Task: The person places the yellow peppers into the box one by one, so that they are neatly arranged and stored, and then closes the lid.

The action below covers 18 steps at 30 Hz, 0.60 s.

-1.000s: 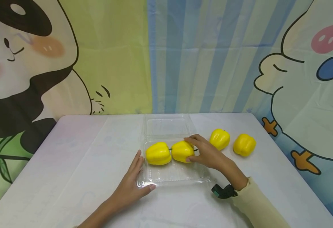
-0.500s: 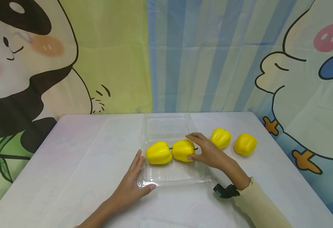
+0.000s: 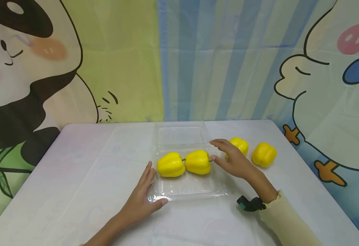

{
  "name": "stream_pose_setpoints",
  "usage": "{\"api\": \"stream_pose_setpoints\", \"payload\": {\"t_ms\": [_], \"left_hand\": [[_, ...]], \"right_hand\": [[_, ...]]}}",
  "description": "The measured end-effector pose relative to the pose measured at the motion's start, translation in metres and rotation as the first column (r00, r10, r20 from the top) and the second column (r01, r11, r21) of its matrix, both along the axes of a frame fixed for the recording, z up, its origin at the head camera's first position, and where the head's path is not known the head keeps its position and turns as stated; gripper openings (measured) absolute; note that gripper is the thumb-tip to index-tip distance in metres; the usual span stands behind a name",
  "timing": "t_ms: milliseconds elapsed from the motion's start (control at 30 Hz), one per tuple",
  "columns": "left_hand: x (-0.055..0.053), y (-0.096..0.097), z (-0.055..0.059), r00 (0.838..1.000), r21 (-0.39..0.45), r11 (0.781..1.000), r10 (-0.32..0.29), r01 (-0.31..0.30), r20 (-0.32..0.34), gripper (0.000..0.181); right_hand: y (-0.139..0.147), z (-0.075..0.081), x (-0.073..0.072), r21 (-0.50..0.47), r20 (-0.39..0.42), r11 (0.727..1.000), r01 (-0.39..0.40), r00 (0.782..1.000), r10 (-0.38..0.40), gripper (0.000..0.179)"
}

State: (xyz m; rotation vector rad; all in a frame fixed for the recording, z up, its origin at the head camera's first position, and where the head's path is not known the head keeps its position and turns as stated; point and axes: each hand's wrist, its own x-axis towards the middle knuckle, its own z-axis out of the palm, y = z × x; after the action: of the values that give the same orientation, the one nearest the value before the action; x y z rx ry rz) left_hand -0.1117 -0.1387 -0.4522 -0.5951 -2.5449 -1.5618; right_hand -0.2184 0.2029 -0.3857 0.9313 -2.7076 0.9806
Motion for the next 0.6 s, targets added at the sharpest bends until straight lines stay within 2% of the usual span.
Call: {"api": "stream_pose_setpoints", "payload": {"t_ms": [267, 433, 600], "left_hand": [[0.000, -0.001, 0.001, 1.000, 0.002, 1.000, 0.000, 0.000, 0.018, 0.109], [0.000, -0.003, -0.001, 1.000, -0.002, 1.000, 0.000, 0.000, 0.003, 0.107], [0.000, -0.003, -0.002, 1.000, 0.007, 1.000, -0.003, 0.003, 0.001, 0.106]], "right_hand": [[0.028, -0.001, -0.011, -0.062, -0.057, 0.996, 0.070, 0.996, -0.073, 0.047], [0.042, -0.002, -0.019, -0.073, -0.071, 0.982, 0.175, 0.981, -0.180, 0.041], [0.054, -0.001, -0.027, -0.054, -0.024, 0.962, 0.267, 0.963, -0.268, 0.044]]}}
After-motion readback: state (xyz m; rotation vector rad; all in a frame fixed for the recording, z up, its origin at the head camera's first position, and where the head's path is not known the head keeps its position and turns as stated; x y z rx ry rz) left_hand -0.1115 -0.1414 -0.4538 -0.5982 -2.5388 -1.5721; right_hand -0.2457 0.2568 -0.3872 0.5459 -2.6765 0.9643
